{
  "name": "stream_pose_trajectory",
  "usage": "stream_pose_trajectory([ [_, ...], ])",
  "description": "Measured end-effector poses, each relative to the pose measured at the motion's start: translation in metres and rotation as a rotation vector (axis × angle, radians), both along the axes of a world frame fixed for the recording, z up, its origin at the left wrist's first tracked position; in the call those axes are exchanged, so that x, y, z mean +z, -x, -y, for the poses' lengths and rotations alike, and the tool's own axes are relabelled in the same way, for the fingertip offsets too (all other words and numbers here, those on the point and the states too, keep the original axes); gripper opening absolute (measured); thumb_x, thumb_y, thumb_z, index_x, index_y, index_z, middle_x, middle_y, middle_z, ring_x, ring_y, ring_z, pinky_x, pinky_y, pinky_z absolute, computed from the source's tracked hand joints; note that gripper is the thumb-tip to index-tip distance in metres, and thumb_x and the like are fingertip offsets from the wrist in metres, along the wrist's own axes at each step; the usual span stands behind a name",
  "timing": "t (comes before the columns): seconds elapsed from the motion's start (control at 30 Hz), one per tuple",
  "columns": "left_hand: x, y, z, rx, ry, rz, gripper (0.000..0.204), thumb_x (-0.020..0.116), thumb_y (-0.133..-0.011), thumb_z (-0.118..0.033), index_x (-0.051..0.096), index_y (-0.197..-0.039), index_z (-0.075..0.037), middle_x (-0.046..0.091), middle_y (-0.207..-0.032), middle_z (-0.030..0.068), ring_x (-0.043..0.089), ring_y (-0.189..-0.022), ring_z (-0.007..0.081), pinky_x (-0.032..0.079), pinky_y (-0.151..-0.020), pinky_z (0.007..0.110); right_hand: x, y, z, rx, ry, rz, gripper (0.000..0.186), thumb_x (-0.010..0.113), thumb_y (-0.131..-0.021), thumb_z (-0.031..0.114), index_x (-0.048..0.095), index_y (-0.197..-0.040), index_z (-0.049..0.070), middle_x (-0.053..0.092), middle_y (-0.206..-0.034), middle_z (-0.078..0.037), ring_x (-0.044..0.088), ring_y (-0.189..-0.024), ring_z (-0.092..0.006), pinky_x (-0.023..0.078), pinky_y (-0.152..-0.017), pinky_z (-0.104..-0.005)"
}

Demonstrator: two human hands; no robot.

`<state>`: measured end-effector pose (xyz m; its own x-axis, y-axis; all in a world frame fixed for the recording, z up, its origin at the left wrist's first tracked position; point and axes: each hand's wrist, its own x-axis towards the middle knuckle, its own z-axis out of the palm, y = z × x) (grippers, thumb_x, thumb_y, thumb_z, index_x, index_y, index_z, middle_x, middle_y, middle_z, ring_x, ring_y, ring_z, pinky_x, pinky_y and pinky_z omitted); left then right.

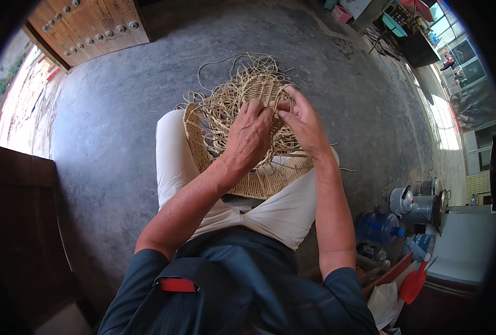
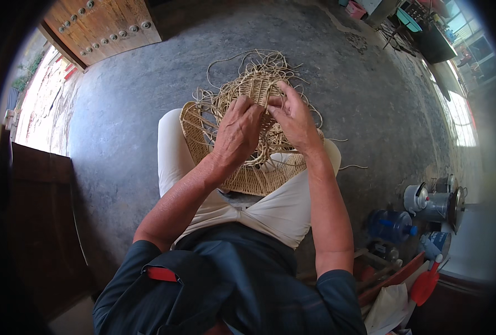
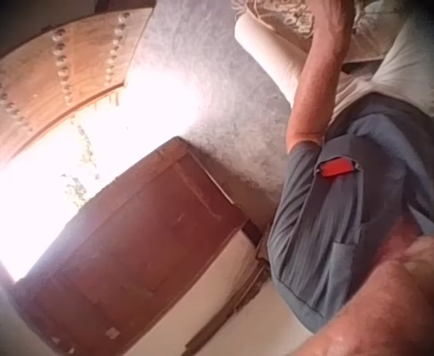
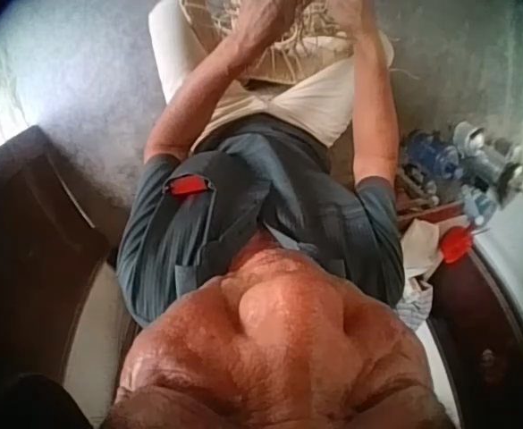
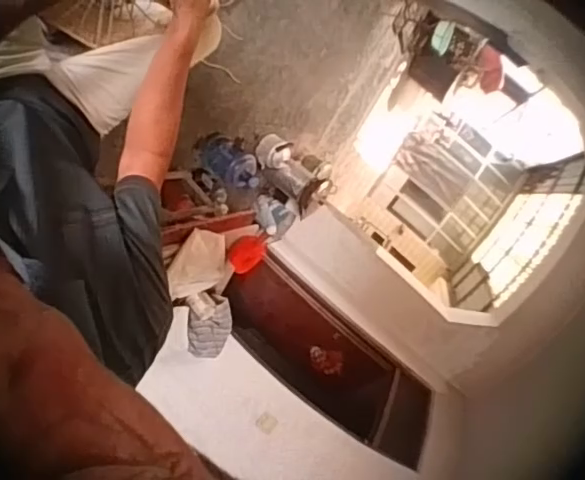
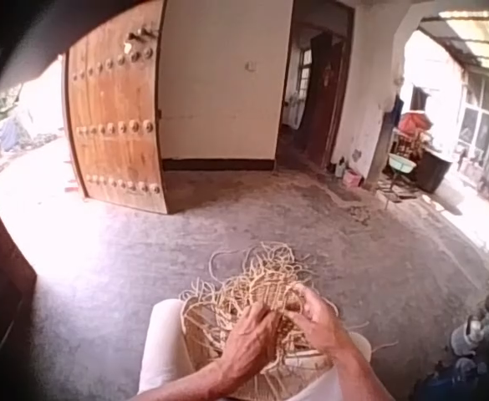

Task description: Weaving a straw handicraft by hand.

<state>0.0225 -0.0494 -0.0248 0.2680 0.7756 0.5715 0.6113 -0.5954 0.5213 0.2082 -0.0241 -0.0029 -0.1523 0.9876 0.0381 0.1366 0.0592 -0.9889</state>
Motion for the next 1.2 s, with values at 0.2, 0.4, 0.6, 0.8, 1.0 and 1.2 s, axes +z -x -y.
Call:
stream_pose_trajectory([
  [0.2,0.001,0.001,-0.001,0.004,-0.011,-0.012,0.015,0.063,-0.096,-0.004,0.066,-0.111,0.0,0.057,-0.107,0.0176,0.058,-0.102,0.0373,0.05,-0.09,0.048,-0.011,0.001,-0.004,-0.038,0.035,0.086,0.062,0.064,-0.107,0.002,0.039,-0.164,-0.005,0.07,-0.129,-0.013,0.069,-0.112,-0.0161,0.056,-0.103,-0.0328],
  [0.4,0.005,-0.001,0.001,0.008,0.01,-0.005,0.014,0.062,-0.097,-0.004,0.067,-0.11,0.0,0.057,-0.106,0.0172,0.058,-0.102,0.0376,0.05,-0.09,0.048,-0.013,0.008,-0.007,-0.025,-0.061,-0.083,0.059,0.063,-0.108,0.001,0.042,-0.162,-0.006,0.068,-0.121,-0.009,0.068,-0.108,-0.0141,0.058,-0.099,-0.0308],
  [0.6,0.001,0.002,-0.001,-0.004,-0.032,-0.002,0.017,0.064,-0.095,-0.003,0.068,-0.111,0.0,0.058,-0.106,0.0171,0.059,-0.102,0.0374,0.05,-0.089,0.048,-0.014,0.005,-0.003,0.011,0.115,-0.223,0.056,0.064,-0.106,0.001,0.046,-0.158,-0.006,0.067,-0.116,-0.007,0.066,-0.105,-0.0116,0.057,-0.096,-0.0306],
  [0.8,0.007,0.001,0.001,-0.009,-0.025,0.033,0.009,0.061,-0.09,0.0,0.062,-0.1,0.001,0.055,-0.104,0.0207,0.059,-0.102,0.0409,0.051,-0.09,0.05,-0.016,0.01,0.013,-0.172,-0.092,-0.081,0.042,0.071,-0.102,0.004,0.059,-0.142,-0.003,0.069,-0.1,-0.003,0.065,-0.092,-0.0086,0.055,-0.081,-0.0284],
  [1.0,0.004,0.003,-0.002,0.027,-0.015,0.016,0.018,0.068,-0.095,-0.003,0.071,-0.112,-0.002,0.061,-0.105,0.0165,0.062,-0.101,0.037,0.053,-0.089,0.047,-0.003,0.025,0.039,-0.501,-0.362,0.38,0.026,0.072,-0.101,0.004,0.065,-0.126,0.001,0.077,-0.098,-0.011,0.072,-0.084,-0.0112,0.058,-0.072,-0.0305],
  [1.2,0.015,-0.002,0.003,0.003,0.019,-0.009,0.012,0.069,-0.1,-0.009,0.071,-0.11,-0.004,0.063,-0.103,0.0132,0.065,-0.099,0.0348,0.055,-0.086,0.046,-0.021,-0.005,0.05,-0.413,-0.103,-0.355,0.014,0.064,-0.109,0.005,0.061,-0.122,0.002,0.078,-0.108,-0.011,0.075,-0.089,-0.0138,0.063,-0.078,-0.0263],
])
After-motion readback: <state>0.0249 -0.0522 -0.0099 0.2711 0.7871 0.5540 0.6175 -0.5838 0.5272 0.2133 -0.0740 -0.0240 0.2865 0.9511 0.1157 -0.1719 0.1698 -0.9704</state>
